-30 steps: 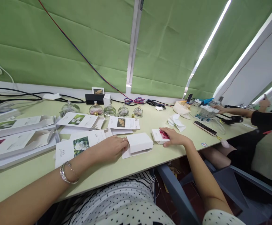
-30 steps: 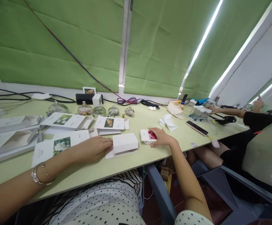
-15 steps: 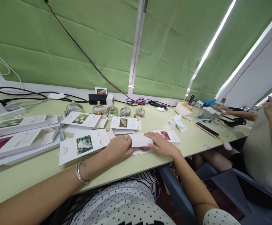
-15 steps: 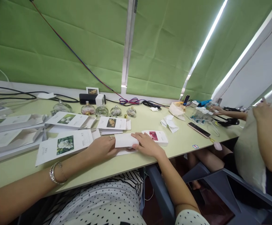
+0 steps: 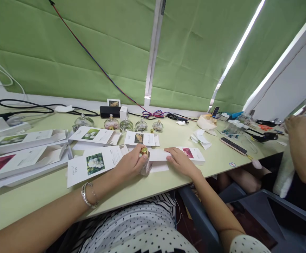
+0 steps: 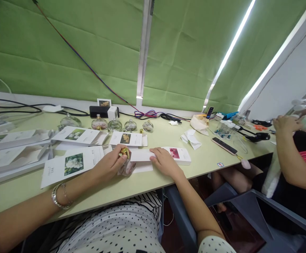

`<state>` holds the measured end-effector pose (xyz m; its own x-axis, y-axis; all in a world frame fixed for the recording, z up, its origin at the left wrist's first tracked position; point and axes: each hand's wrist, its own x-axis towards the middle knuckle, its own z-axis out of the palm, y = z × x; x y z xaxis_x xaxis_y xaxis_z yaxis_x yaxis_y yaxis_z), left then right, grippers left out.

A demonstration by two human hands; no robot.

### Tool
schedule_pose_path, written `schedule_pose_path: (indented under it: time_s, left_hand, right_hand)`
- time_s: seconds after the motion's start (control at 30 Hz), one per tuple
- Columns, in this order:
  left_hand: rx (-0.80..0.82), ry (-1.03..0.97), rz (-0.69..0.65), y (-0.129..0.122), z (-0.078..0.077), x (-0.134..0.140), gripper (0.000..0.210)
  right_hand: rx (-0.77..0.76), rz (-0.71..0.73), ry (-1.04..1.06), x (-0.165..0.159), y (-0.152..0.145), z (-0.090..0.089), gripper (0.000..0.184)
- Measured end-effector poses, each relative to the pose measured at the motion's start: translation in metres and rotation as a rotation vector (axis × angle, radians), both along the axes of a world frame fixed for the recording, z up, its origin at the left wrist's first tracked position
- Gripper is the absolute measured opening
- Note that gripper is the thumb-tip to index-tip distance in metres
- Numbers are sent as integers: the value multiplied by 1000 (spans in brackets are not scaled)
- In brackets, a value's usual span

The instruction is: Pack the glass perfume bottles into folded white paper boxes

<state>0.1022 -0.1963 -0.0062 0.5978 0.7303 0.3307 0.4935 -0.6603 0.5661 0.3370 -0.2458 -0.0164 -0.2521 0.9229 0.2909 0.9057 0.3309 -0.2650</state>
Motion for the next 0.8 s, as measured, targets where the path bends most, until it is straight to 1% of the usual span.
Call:
schedule_pose_path:
  time_s: [0.1,0.13,0.17,0.2,0.27,0.3,0.33,0.37,0.43,0.53,0.67,0.73,0.8]
  left_hand:
    - [-13,63,24,2,-3,1,43]
    - [-13,61,33,3,-3,2,46]
    - [-17,50,39,3,-3,3,47]
    - [-26,37,38,3,-3,3,45]
    - [-54,20,26,2,-1,4,42]
    - [-67,17,22,1,0,5,41]
    - [-75,16,18,-1,1,5,41]
    - [-76,15,13,-2,2,5,40]
    - [-45,15,-16,-3,3,4,41]
    - [75,-14,-114,-3,0,1,42]
    - [213,-22,-241,1,-4,-4,41]
    - [233,13,-264,2,-4,-5,37]
    - [238,46,-258,3,-2,-6,31]
  right_hand:
    - [-11,6,-10,2,1,1,43]
    - [-31,9,-30,5,2,4,45]
    - [-62,-2,-57,11,2,7,52]
    - [-100,-36,-89,19,2,10,63]
    - [-191,-172,-144,39,-1,16,93]
    - [-237,-250,-159,50,-2,17,103]
    - [-281,-314,-167,62,-4,16,108]
    - [-318,-353,-169,73,-5,15,107]
    - [-343,-385,-161,91,-5,7,96]
    - [-257,-379,-125,104,2,-6,77]
    - [-117,-394,-63,97,18,-13,60]
    - [-79,-411,-43,89,24,-14,58]
    - [-51,-396,-39,82,26,-14,58]
